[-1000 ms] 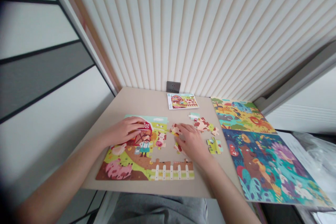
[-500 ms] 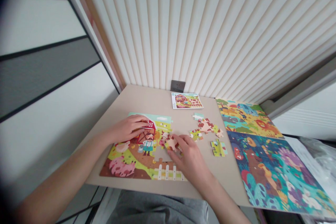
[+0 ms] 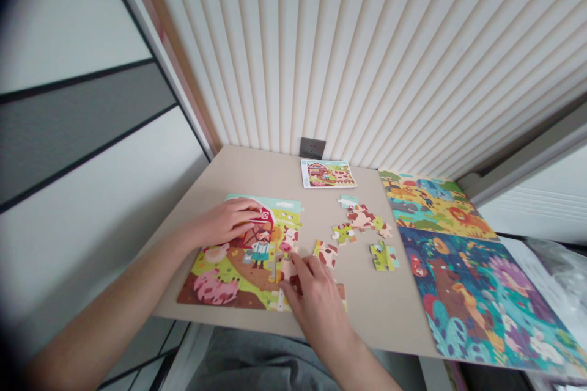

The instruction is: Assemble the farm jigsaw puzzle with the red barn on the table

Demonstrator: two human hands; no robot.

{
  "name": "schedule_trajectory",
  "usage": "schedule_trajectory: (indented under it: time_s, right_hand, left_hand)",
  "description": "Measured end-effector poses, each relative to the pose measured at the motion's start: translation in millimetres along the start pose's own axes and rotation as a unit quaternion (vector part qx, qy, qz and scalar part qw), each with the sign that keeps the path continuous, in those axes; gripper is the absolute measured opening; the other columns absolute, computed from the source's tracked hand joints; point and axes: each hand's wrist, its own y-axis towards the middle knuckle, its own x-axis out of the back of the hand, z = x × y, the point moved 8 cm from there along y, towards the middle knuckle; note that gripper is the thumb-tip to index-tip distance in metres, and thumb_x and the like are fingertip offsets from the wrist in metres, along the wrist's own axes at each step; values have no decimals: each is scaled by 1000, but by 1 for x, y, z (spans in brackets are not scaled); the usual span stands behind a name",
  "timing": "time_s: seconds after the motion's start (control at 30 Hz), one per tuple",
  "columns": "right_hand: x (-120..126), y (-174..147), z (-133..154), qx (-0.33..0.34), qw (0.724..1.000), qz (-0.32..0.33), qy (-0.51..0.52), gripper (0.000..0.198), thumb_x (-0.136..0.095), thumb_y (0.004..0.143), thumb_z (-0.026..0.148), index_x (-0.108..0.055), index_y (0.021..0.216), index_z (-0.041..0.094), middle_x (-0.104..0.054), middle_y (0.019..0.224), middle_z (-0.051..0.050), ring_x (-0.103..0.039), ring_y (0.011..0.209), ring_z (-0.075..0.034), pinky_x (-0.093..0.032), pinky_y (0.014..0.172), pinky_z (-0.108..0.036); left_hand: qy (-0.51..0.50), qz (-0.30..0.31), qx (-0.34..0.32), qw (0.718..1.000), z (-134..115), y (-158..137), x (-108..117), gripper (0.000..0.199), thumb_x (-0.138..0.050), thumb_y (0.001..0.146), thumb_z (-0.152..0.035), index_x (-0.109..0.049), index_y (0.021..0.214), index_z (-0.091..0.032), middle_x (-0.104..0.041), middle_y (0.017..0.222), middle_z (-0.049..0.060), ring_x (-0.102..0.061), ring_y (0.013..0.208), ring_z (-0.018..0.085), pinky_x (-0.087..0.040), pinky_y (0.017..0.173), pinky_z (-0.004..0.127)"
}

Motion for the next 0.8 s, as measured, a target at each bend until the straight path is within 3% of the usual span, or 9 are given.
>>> schedule_trajectory:
  time_s: [0.17,0.33,0.57,0.8]
  right_hand:
    - [3,6,5,32,999,-12,-23,43,-77,94,32,-67,135,25,-71,109,-9,-69,104,-31,-58,92,-46]
    - [3,12,8,35,999,-23,-33,42,-79,93,39,-69,132,25,-72,104,-8,-69,100,-31,-55,92,-48]
    - [14,9,1,56,998,-32,25,26,-55,108,29,-71,128,26,-73,114,-9,-68,103,-26,-53,93,-44]
    - [22,14,-8,73,997,-21,30,30,-56,105,21,-71,130,28,-70,125,-10,-65,115,-27,-51,105,-48]
  left_hand:
    - [1,6,8,1000,3,-1,-2,28,-52,107,-27,-69,129,-25,-64,140,7,-62,125,23,-48,112,40]
    - [-1,4,4,1000,1,0,-1,28,-52,107,-27,-70,129,-25,-65,139,7,-62,124,23,-48,112,40]
    - [-16,-11,1,1000,2,-1,0,27,-53,106,-28,-72,127,-27,-67,136,7,-64,122,23,-48,111,40]
    - [-7,0,5,1000,2,0,-1,27,-54,107,-29,-70,128,-26,-66,137,7,-63,122,23,-48,111,40]
